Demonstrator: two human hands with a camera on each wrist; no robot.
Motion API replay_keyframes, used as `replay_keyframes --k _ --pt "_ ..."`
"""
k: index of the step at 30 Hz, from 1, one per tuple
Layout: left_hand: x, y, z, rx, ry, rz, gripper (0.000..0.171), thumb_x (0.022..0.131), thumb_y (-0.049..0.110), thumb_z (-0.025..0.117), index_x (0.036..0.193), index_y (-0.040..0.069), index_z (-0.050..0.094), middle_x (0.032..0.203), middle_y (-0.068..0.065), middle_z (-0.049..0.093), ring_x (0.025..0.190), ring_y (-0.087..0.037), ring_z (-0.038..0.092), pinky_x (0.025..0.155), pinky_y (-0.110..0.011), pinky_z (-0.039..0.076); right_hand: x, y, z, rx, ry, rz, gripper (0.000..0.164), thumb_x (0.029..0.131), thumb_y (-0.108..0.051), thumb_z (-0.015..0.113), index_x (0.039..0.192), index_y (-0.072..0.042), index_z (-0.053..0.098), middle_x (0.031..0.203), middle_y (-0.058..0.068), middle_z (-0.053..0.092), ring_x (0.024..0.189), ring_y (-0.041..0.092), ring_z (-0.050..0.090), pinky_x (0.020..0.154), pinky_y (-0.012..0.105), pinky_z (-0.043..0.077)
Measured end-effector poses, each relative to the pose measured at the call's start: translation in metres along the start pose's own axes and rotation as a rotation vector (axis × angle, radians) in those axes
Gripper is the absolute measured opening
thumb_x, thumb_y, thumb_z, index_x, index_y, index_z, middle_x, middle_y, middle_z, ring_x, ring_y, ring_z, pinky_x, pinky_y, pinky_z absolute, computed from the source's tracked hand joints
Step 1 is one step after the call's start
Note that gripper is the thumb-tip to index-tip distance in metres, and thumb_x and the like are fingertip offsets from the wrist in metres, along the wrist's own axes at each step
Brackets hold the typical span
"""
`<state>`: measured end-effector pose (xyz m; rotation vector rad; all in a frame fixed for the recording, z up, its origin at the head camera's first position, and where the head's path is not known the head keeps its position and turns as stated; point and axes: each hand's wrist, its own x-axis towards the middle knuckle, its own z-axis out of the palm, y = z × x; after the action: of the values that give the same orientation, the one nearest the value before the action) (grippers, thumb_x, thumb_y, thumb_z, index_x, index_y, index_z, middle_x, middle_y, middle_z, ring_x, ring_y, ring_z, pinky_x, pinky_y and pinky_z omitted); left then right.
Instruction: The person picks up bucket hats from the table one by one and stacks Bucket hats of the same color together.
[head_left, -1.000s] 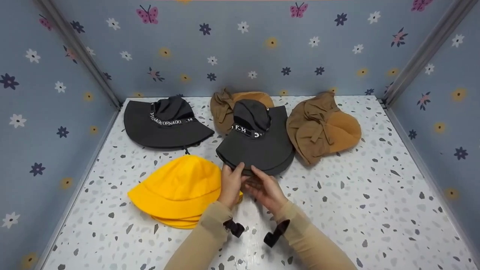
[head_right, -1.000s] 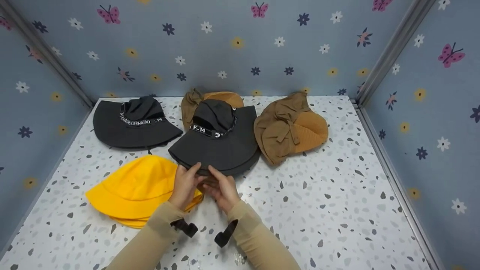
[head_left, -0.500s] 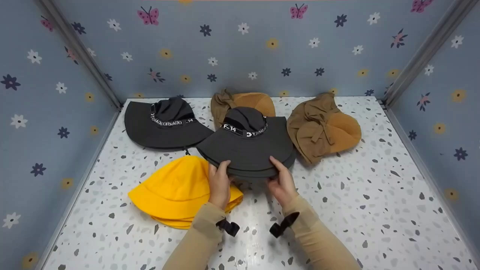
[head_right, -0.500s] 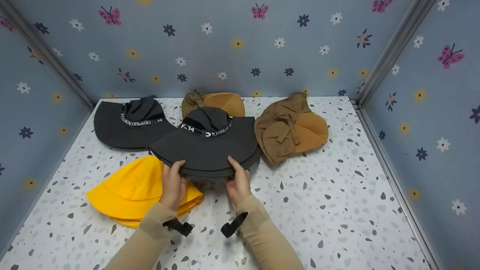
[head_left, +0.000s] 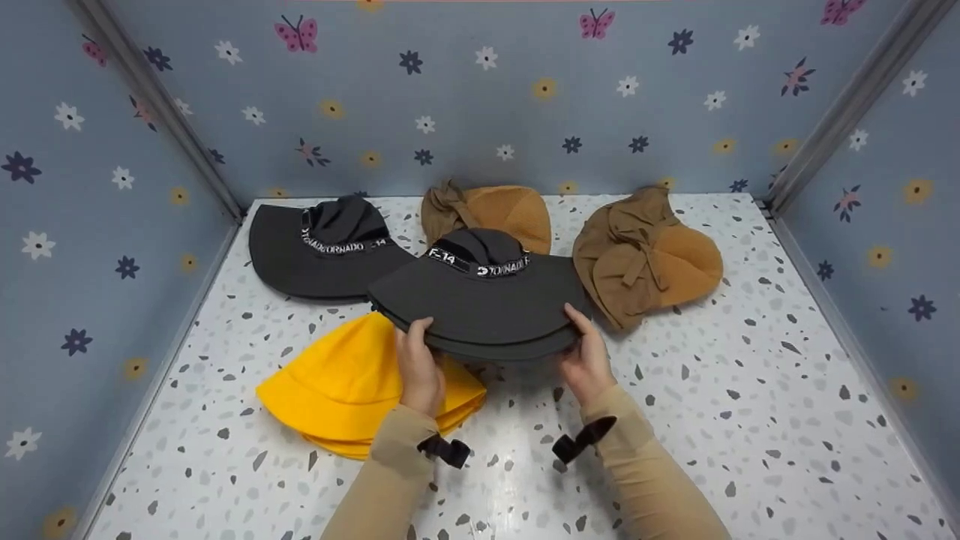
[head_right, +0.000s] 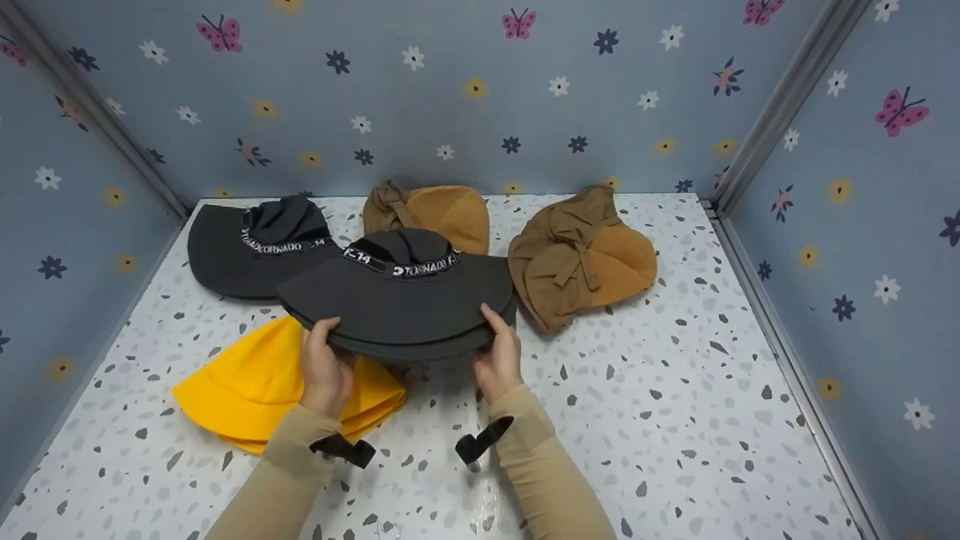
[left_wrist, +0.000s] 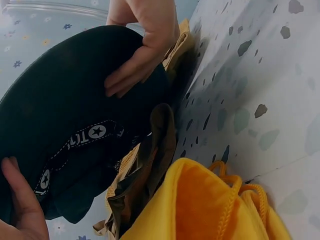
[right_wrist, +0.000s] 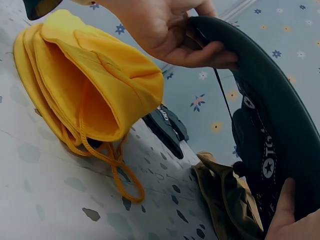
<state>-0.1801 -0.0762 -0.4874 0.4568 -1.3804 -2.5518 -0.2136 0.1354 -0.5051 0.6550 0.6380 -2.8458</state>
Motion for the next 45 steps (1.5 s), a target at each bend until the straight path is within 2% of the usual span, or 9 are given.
replay_keyframes --k 4,9,14,18,23,28,38,42,45 --pt "-0.001 0.002 0.000 -0.012 0.002 0.009 0.059 0.098 0.014 0.043 0.155 0.017 0.027 0.142 -0.011 0.048 0.109 -0.018 0.056 0.092 -0.026 0.049 0.001 0.000 0.000 0.006 0.010 0.002 0.053 0.099 0.001 0.049 0.148 -0.010 0.033 0.149 0.001 0.040 0.140 0.012 0.038 0.111 0.026 0.042" --pt "-0.001 0.004 0.001 -0.034 -0.015 -0.032 0.057 0.101 0.021 0.047 0.155 0.014 0.027 0.146 -0.011 0.047 0.127 -0.023 0.052 0.108 -0.031 0.045 -0.001 0.003 -0.001 -0.001 0.046 0.009 0.061 0.096 0.007 0.047 0.151 -0.009 0.026 0.154 0.001 0.032 0.142 0.013 0.036 0.105 0.025 0.047" --pt "0.002 0.008 -0.001 -0.071 0.041 -0.103 0.063 0.098 0.023 0.059 0.154 0.015 0.030 0.147 -0.008 0.048 0.128 -0.023 0.053 0.108 -0.032 0.046 -0.006 0.008 -0.001 -0.026 0.063 0.026 0.056 0.093 0.012 0.047 0.143 -0.008 0.033 0.152 0.002 0.036 0.135 0.013 0.044 0.094 0.024 0.054" --pt "0.002 0.011 -0.003 -0.160 0.036 -0.079 0.063 0.097 0.015 0.061 0.153 0.017 0.032 0.147 -0.008 0.048 0.127 -0.024 0.055 0.105 -0.032 0.049 -0.009 0.012 0.000 -0.033 0.058 0.014 0.050 0.091 0.017 0.046 0.132 -0.010 0.039 0.140 0.003 0.045 0.126 0.015 0.050 0.090 0.026 0.057" --pt "0.000 0.013 -0.003 -0.230 -0.013 -0.057 0.069 0.097 0.006 0.060 0.155 0.024 0.029 0.150 -0.006 0.046 0.131 -0.024 0.053 0.106 -0.033 0.049 -0.012 0.016 0.002 -0.032 0.021 -0.001 0.067 0.088 0.021 0.044 0.144 -0.014 0.032 0.140 0.005 0.043 0.135 0.019 0.043 0.094 0.031 0.056" --pt "0.000 0.015 -0.004 -0.216 0.008 -0.058 0.080 0.096 0.001 0.060 0.158 0.029 0.019 0.156 -0.003 0.039 0.137 -0.024 0.047 0.108 -0.033 0.047 -0.014 0.016 0.003 -0.091 0.006 -0.011 0.075 0.087 0.023 0.043 0.151 -0.013 0.025 0.143 0.007 0.041 0.136 0.022 0.043 0.096 0.031 0.055" --pt "0.003 0.013 -0.006 -0.169 0.000 -0.059 0.084 0.095 -0.005 0.058 0.159 0.027 0.014 0.161 -0.002 0.032 0.143 -0.022 0.040 0.113 -0.032 0.042 -0.021 0.002 -0.007 -0.243 -0.105 -0.006 0.067 0.086 0.022 0.042 0.147 -0.002 0.025 0.139 0.011 0.041 0.106 0.020 0.064 0.089 0.029 0.057" --pt "0.002 0.014 -0.009 -0.162 -0.008 -0.076 0.084 0.096 -0.004 0.058 0.159 0.028 0.014 0.159 -0.003 0.033 0.141 -0.023 0.043 0.111 -0.033 0.044 -0.024 -0.004 -0.013 -0.281 -0.184 -0.001 0.071 0.090 0.019 0.040 0.154 -0.007 0.022 0.152 0.010 0.033 0.124 0.021 0.053 0.094 0.028 0.054" --pt "0.001 0.014 -0.010 -0.157 -0.012 -0.097 0.083 0.095 -0.003 0.059 0.159 0.029 0.015 0.158 -0.003 0.036 0.139 -0.024 0.045 0.108 -0.033 0.047 -0.024 -0.010 -0.018 -0.277 -0.160 0.005 0.073 0.094 0.014 0.041 0.158 -0.008 0.015 0.161 0.009 0.024 0.139 0.023 0.039 0.100 0.028 0.051"
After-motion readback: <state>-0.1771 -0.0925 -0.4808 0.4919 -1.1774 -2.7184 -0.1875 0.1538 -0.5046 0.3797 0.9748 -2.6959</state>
